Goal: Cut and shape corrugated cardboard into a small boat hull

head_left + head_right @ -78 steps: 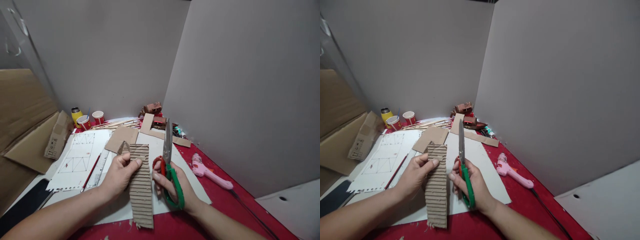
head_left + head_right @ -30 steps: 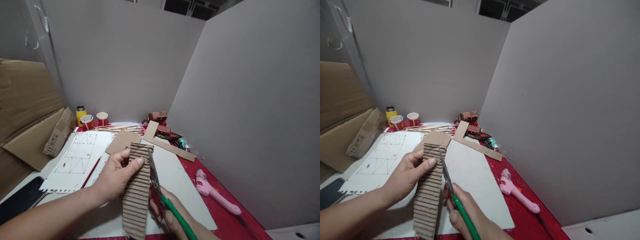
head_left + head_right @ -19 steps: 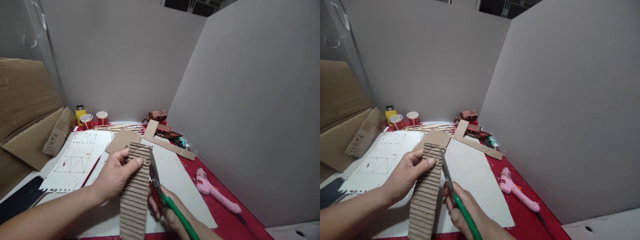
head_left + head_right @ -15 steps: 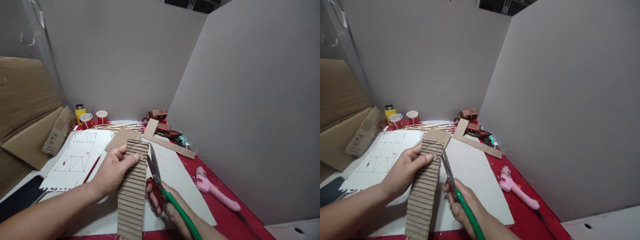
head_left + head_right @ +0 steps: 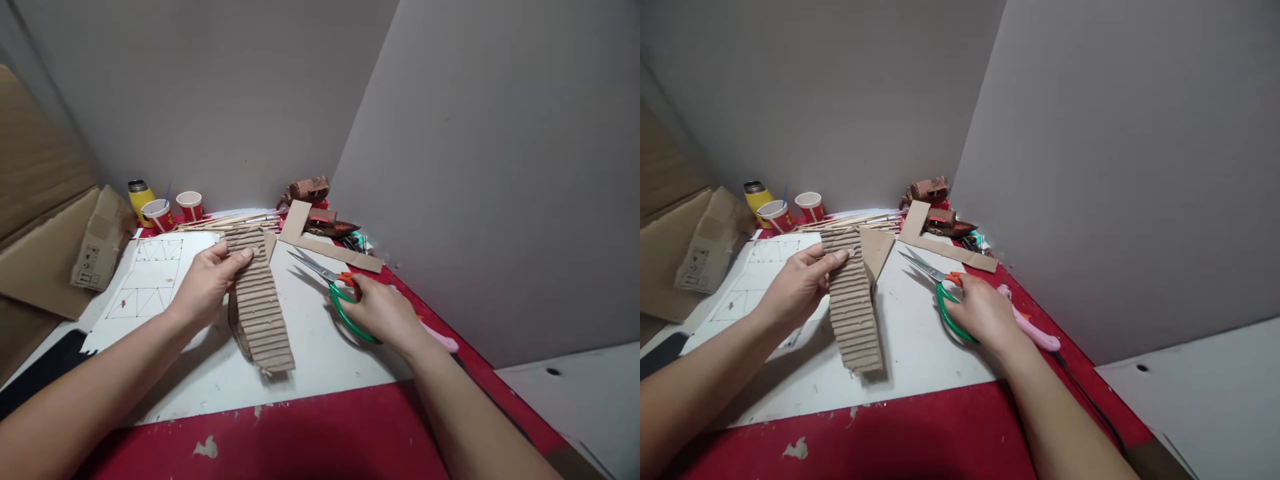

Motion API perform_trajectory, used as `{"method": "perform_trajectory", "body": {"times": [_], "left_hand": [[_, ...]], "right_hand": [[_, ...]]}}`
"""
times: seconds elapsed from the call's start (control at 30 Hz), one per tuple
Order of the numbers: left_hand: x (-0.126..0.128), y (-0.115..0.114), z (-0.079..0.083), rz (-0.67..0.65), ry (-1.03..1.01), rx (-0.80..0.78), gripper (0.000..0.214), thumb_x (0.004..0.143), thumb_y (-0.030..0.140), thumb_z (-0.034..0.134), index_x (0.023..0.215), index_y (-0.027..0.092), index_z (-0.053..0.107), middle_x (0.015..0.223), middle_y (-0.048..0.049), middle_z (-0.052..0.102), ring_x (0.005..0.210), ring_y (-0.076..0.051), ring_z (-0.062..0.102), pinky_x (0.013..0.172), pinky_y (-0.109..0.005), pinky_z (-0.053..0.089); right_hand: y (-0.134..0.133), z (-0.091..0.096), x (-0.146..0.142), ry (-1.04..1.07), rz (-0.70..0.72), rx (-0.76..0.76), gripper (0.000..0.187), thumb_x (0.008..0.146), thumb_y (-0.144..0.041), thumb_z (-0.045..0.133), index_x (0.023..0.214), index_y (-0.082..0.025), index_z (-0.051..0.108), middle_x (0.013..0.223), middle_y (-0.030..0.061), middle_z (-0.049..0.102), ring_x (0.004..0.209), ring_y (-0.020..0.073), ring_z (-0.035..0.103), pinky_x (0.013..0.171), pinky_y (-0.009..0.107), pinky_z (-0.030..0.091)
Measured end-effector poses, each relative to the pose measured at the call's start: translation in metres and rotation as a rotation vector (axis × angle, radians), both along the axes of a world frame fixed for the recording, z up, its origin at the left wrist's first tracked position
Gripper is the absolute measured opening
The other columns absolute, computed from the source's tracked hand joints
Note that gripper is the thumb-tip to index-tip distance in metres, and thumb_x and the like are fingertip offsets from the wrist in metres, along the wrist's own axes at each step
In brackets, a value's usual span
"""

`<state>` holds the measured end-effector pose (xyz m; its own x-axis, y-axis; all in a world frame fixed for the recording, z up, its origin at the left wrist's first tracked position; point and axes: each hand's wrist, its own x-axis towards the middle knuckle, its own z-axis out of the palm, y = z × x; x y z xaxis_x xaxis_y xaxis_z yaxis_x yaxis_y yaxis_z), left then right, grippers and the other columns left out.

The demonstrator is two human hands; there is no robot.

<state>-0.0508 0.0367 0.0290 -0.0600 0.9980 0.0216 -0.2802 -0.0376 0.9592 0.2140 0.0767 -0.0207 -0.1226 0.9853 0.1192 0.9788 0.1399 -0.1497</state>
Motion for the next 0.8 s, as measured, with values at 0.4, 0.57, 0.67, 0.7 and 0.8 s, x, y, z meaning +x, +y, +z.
{"method": "perform_trajectory", "body": {"times": [0.4, 0.57, 0.67, 0.7, 0.8], "left_hand": [[-0.038, 0.031, -0.016, 0.023, 0.332, -0.218, 0.03, 0.055, 0.029, 0.082, 0.071, 0.015, 0.061, 0.062, 0.0016, 0.064, 0.051, -0.011, 0.056, 0.048, -0.022, 0.037], [-0.031, 0.033, -0.029, 0.059, 0.357, -0.233, 0.031, 0.053, 0.028, 0.082, 0.069, 0.016, 0.058, 0.057, 0.0018, 0.063, 0.048, -0.012, 0.056, 0.047, -0.023, 0.039], [-0.032, 0.036, -0.035, 0.086, 0.361, -0.23, 0.033, 0.053, 0.03, 0.082, 0.069, 0.017, 0.056, 0.058, 0.0023, 0.063, 0.05, -0.013, 0.057, 0.051, -0.025, 0.044], [-0.032, 0.037, -0.037, 0.09, 0.36, -0.227, 0.034, 0.053, 0.031, 0.082, 0.069, 0.017, 0.055, 0.06, 0.0021, 0.063, 0.052, -0.013, 0.058, 0.052, -0.025, 0.045], [-0.032, 0.039, -0.042, 0.09, 0.357, -0.22, 0.038, 0.053, 0.033, 0.084, 0.071, 0.017, 0.054, 0.062, 0.0011, 0.065, 0.055, -0.014, 0.06, 0.055, -0.027, 0.047]], "right_hand": [[0.002, -0.005, 0.007, -0.087, 0.15, -0.111, 0.036, 0.085, -0.043, 0.053, 0.104, -0.015, 0.065, 0.105, 0.0144, 0.069, 0.096, 0.0336, 0.065, 0.075, 0.042, 0.044], [0.0, -0.005, 0.007, -0.04, 0.16, -0.017, 0.04, 0.088, -0.05, 0.052, 0.109, -0.017, 0.063, 0.107, 0.014, 0.069, 0.099, 0.0332, 0.063, 0.072, 0.039, 0.043], [-0.002, -0.004, 0.003, 0.028, 0.14, 0.021, 0.039, 0.091, -0.048, 0.049, 0.108, -0.017, 0.064, 0.103, 0.013, 0.07, 0.096, 0.0314, 0.064, 0.069, 0.036, 0.044], [-0.003, -0.004, 0.0, 0.066, 0.137, 0.03, 0.038, 0.091, -0.047, 0.05, 0.108, -0.016, 0.064, 0.103, 0.0126, 0.07, 0.095, 0.0306, 0.065, 0.069, 0.036, 0.044], [-0.006, -0.008, -0.007, 0.197, 0.209, 0.034, 0.033, 0.09, -0.041, 0.054, 0.11, -0.016, 0.065, 0.104, 0.0113, 0.07, 0.093, 0.027, 0.066, 0.072, 0.034, 0.047]]}}
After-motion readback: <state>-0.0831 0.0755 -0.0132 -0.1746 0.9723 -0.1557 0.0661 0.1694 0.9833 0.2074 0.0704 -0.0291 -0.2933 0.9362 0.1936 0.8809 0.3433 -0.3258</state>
